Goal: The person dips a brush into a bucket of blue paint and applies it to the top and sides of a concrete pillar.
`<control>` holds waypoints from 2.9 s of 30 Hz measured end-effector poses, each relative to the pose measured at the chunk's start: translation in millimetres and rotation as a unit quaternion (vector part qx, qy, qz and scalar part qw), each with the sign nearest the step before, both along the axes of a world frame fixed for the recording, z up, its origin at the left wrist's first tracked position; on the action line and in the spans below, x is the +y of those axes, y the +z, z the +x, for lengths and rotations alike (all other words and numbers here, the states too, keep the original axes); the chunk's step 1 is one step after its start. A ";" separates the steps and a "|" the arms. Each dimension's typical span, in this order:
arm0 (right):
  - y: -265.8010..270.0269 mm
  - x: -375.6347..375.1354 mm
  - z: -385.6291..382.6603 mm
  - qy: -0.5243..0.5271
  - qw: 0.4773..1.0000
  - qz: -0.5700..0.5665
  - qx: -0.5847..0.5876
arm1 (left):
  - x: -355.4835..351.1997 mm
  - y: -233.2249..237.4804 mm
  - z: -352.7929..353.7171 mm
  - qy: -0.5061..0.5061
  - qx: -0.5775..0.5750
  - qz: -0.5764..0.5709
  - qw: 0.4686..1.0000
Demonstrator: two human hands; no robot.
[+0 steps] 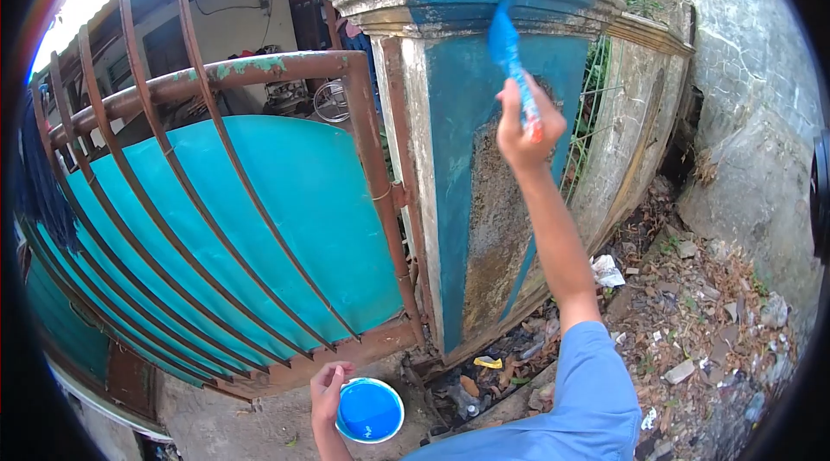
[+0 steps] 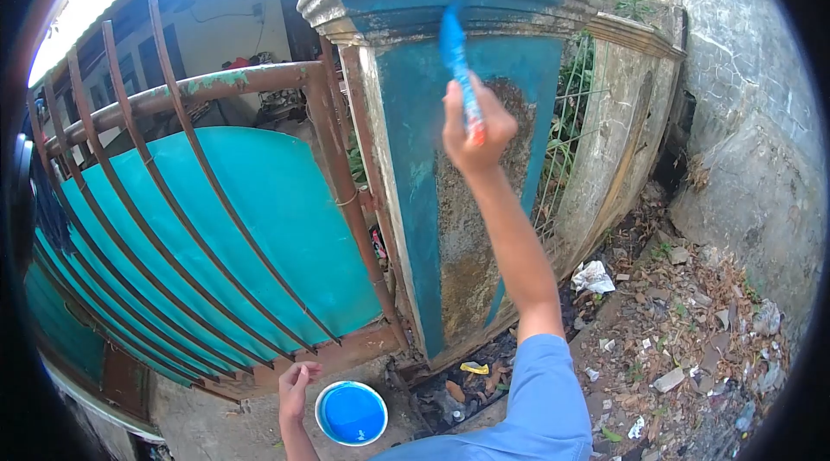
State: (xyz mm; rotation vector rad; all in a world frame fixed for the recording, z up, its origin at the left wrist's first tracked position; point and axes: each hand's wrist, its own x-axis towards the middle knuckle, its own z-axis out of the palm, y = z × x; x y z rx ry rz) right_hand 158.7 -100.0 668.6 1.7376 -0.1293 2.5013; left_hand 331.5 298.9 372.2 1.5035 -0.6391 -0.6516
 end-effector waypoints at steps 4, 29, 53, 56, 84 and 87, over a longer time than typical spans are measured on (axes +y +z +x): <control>-20.2 37.5 26.8 0.082 0.994 -0.052 0.058 | -7.5 4.6 -3.0 -0.010 0.011 0.001 1.000; -14.7 -28.8 -26.1 -0.012 0.996 0.083 0.011 | -18.3 -0.1 11.8 -0.044 -0.018 -0.003 0.999; -6.8 -21.7 -48.2 -0.064 0.991 -0.036 0.114 | 0.7 -10.8 4.3 -0.001 0.023 -0.025 0.999; -16.7 -38.0 -59.6 -0.112 0.989 0.025 0.088 | 3.5 -9.1 6.4 -0.010 0.013 -0.013 1.000; -34.2 -5.2 -50.5 0.022 0.991 0.046 0.125 | -12.2 -11.4 -17.7 -0.045 0.038 -0.030 0.998; -50.5 7.7 -69.5 0.161 0.967 0.190 0.046 | -12.9 -13.6 -15.7 -0.071 0.025 -0.015 0.997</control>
